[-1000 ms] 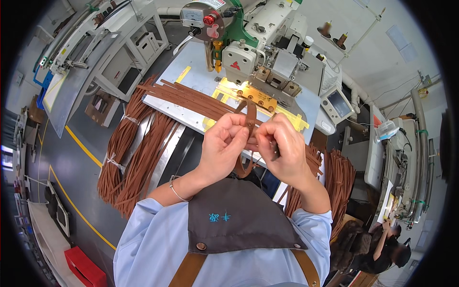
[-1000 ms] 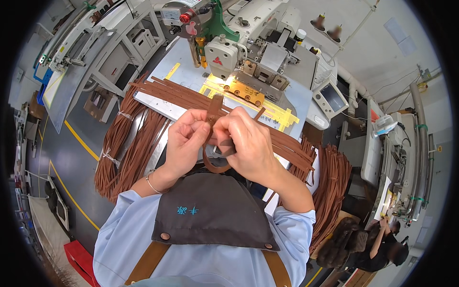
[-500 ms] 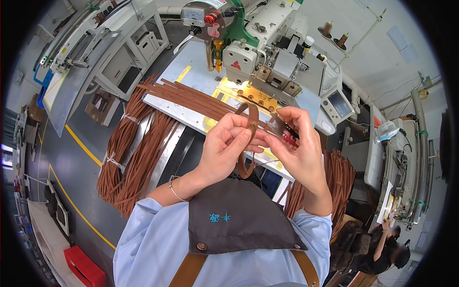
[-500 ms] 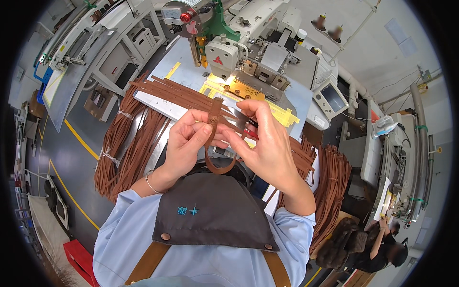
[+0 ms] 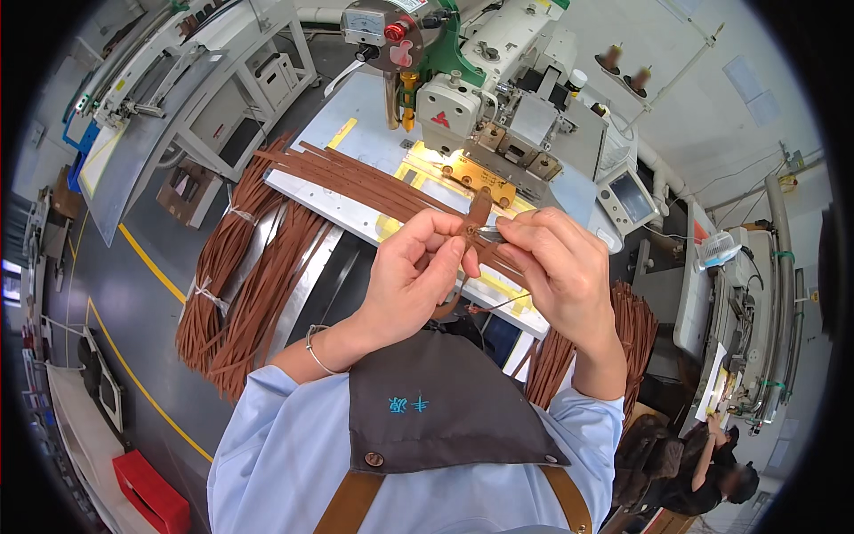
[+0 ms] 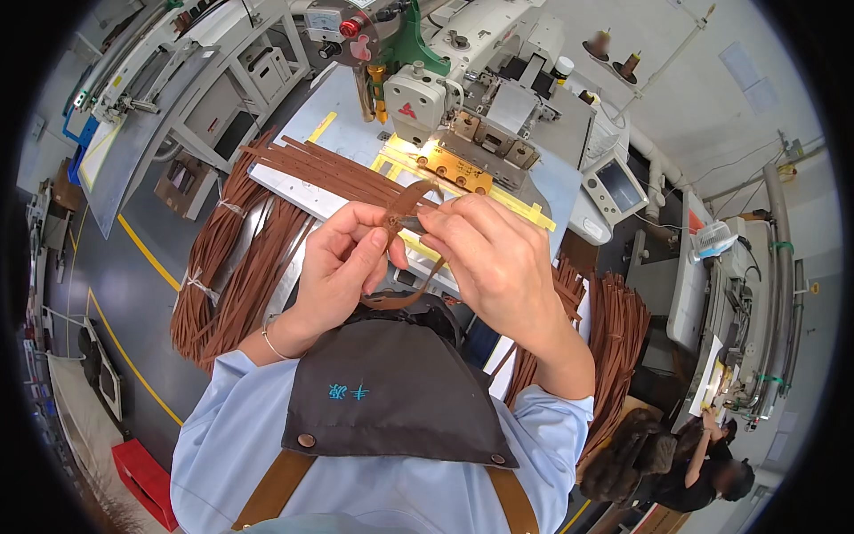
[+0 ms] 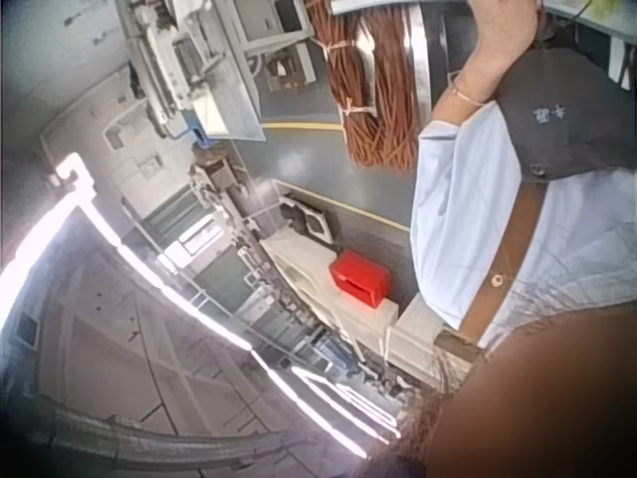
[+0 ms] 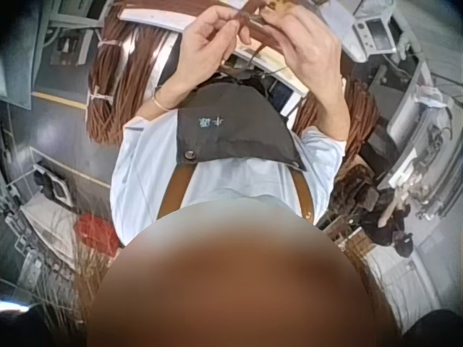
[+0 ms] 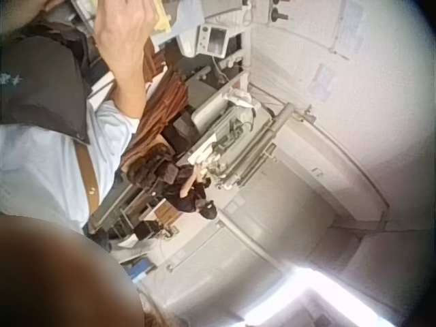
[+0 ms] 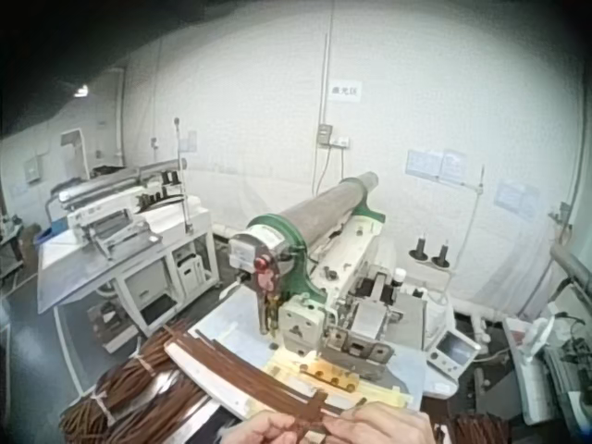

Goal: Assembling and finishing leather straps by hand in a workshop.

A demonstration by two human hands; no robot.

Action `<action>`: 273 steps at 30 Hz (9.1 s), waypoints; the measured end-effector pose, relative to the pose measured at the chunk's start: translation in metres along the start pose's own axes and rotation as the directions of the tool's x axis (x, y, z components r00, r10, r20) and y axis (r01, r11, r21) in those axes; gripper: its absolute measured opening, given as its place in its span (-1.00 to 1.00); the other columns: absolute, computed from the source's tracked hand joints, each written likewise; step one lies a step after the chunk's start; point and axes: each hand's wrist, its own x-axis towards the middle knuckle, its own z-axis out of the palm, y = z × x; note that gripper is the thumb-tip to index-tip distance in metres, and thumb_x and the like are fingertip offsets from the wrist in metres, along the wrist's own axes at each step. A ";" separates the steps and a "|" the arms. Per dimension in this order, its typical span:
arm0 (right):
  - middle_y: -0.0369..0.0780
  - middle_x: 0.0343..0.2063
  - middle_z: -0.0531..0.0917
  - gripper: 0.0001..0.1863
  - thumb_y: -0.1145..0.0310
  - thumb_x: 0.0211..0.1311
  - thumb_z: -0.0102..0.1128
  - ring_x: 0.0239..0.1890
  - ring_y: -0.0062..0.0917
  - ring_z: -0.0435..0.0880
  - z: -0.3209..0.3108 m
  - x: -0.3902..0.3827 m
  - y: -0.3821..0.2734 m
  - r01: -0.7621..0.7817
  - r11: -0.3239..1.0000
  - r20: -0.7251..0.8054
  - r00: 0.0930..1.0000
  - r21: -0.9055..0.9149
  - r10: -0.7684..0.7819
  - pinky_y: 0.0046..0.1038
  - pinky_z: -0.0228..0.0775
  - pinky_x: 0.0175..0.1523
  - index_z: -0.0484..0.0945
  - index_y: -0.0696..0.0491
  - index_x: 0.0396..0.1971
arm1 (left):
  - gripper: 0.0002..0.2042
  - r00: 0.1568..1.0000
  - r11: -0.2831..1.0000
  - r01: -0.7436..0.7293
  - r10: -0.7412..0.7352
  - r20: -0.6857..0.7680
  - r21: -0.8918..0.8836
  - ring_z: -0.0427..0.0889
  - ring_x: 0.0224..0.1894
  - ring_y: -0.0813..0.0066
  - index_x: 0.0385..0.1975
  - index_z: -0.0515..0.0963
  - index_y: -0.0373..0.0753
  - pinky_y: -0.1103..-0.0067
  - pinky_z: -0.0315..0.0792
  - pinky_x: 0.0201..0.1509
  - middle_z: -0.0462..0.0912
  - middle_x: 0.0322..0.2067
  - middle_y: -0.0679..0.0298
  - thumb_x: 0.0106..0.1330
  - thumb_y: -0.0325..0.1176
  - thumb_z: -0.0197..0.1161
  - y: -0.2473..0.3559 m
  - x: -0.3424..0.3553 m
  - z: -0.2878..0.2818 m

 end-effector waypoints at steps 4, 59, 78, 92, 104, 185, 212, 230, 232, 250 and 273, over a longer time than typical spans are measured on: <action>-0.23 -0.53 0.53 -0.80 0.50 -0.13 0.29 -0.50 -0.41 0.56 -0.001 0.000 -0.004 0.010 1.000 0.000 1.000 0.001 -0.010 -0.44 0.38 -0.48 0.54 0.14 -0.42 | -0.92 1.000 0.999 -0.014 0.015 -0.028 0.042 0.28 -0.62 0.88 -0.27 0.37 -0.34 0.85 0.17 -0.60 0.53 -0.49 0.34 0.33 -0.50 -0.05 0.002 0.001 0.002; -0.31 -0.55 0.51 -0.84 0.45 -0.17 0.22 -0.55 -0.54 0.51 -0.025 0.012 0.003 0.258 0.945 0.168 0.960 -0.201 -0.226 -0.53 0.30 -0.55 0.57 0.10 -0.47 | -0.97 0.998 0.991 0.043 -0.048 0.037 0.130 0.30 -0.56 0.90 -0.41 0.46 -0.34 0.85 0.19 -0.53 0.47 -0.56 0.48 0.19 -0.54 0.14 0.009 0.011 -0.004; -0.26 -0.55 0.53 -0.79 0.50 -0.22 0.35 -0.56 -0.45 0.54 -0.020 0.013 0.010 0.118 0.990 0.237 0.962 0.071 -0.132 -0.48 0.33 -0.55 0.59 0.10 -0.46 | -0.95 0.990 0.979 0.090 -0.108 0.091 0.180 0.32 -0.60 0.89 -0.40 0.46 -0.35 0.82 0.19 -0.60 0.47 -0.62 0.46 0.15 -0.57 0.14 0.007 0.011 -0.010; -0.28 -0.55 0.53 -0.78 0.50 -0.21 0.35 -0.56 -0.47 0.54 -0.018 0.010 -0.001 0.072 0.997 0.189 0.979 0.022 -0.075 -0.50 0.32 -0.55 0.59 0.09 -0.44 | -0.96 0.992 0.980 0.087 -0.102 0.076 0.179 0.38 -0.49 0.89 -0.40 0.46 -0.33 0.85 0.31 -0.45 0.49 -0.52 0.47 0.16 -0.56 0.14 0.010 0.010 -0.007; -0.26 -0.56 0.53 -0.79 0.50 -0.21 0.35 -0.55 -0.45 0.54 -0.023 0.010 0.001 0.029 0.999 0.234 0.972 0.026 -0.034 -0.48 0.34 -0.53 0.57 0.11 -0.47 | -0.95 0.991 0.972 0.049 -0.077 0.113 0.228 0.33 -0.50 0.92 -0.39 0.45 -0.31 0.87 0.25 -0.51 0.46 -0.54 0.51 0.16 -0.57 0.13 0.009 0.010 -0.005; -0.16 -0.52 0.56 -0.82 0.59 -0.29 0.27 -0.64 -0.51 0.53 0.038 -0.020 0.014 0.317 0.944 -0.344 0.880 -0.089 -0.328 -0.61 0.30 -0.64 0.44 0.21 -0.62 | -0.97 0.987 0.975 0.104 -0.125 0.099 0.198 0.41 -0.59 0.81 -0.39 0.45 -0.35 0.80 0.32 -0.51 0.48 -0.60 0.43 0.22 -0.55 0.08 0.012 0.003 -0.005; -0.15 -0.50 0.57 -0.82 0.59 -0.31 0.26 -0.64 -0.52 0.53 0.032 -0.020 0.011 0.313 0.943 -0.304 0.893 -0.114 -0.333 -0.60 0.32 -0.63 0.47 0.23 -0.59 | -0.92 0.990 0.975 0.013 -0.043 0.131 0.220 0.36 -0.52 0.87 -0.35 0.44 -0.36 0.82 0.26 -0.49 0.47 -0.57 0.46 0.17 -0.59 0.10 0.010 -0.002 -0.011; -0.24 -0.55 0.54 -0.85 0.64 -0.13 0.30 -0.55 -0.57 0.51 -0.009 0.004 -0.013 -0.212 0.930 0.183 0.970 0.299 0.162 -0.61 0.29 -0.52 0.56 0.17 -0.49 | -0.91 0.992 0.945 -0.021 -0.022 0.126 0.326 0.40 -0.52 0.86 -0.40 0.50 -0.37 0.81 0.32 -0.49 0.50 -0.59 0.45 0.08 -0.57 0.16 0.016 0.004 -0.003; -0.26 -0.58 0.53 -0.88 0.62 -0.13 0.29 -0.55 -0.64 0.48 -0.009 0.005 -0.012 -0.328 0.856 0.245 0.938 0.399 0.245 -0.64 0.23 -0.54 0.54 0.19 -0.53 | -0.91 0.991 0.951 -0.023 -0.019 0.129 0.309 0.39 -0.53 0.87 -0.40 0.50 -0.37 0.82 0.32 -0.49 0.50 -0.60 0.45 0.08 -0.57 0.15 0.016 0.005 -0.003; -0.31 -0.53 0.55 -0.94 0.61 -0.06 0.22 -0.57 -0.76 0.39 -0.014 -0.001 -0.007 -0.413 0.787 0.273 0.908 0.458 0.317 -0.71 0.13 -0.55 0.55 0.22 -0.52 | -0.92 0.979 0.987 0.015 -0.047 0.199 0.159 0.32 -0.53 0.89 -0.39 0.47 -0.38 0.82 0.21 -0.52 0.45 -0.58 0.49 0.12 -0.60 0.11 0.012 0.008 -0.002; -0.22 -0.53 0.46 -0.78 0.54 -0.30 0.17 -0.57 -0.48 0.52 0.004 -0.005 -0.013 0.149 0.965 0.040 0.989 -0.214 -0.144 -0.53 0.34 -0.60 0.42 0.19 -0.51 | -0.91 0.987 0.982 0.076 -0.099 0.129 0.173 0.43 -0.43 0.84 -0.37 0.46 -0.39 0.84 0.33 -0.39 0.51 -0.46 0.41 0.13 -0.63 0.11 0.010 0.015 0.000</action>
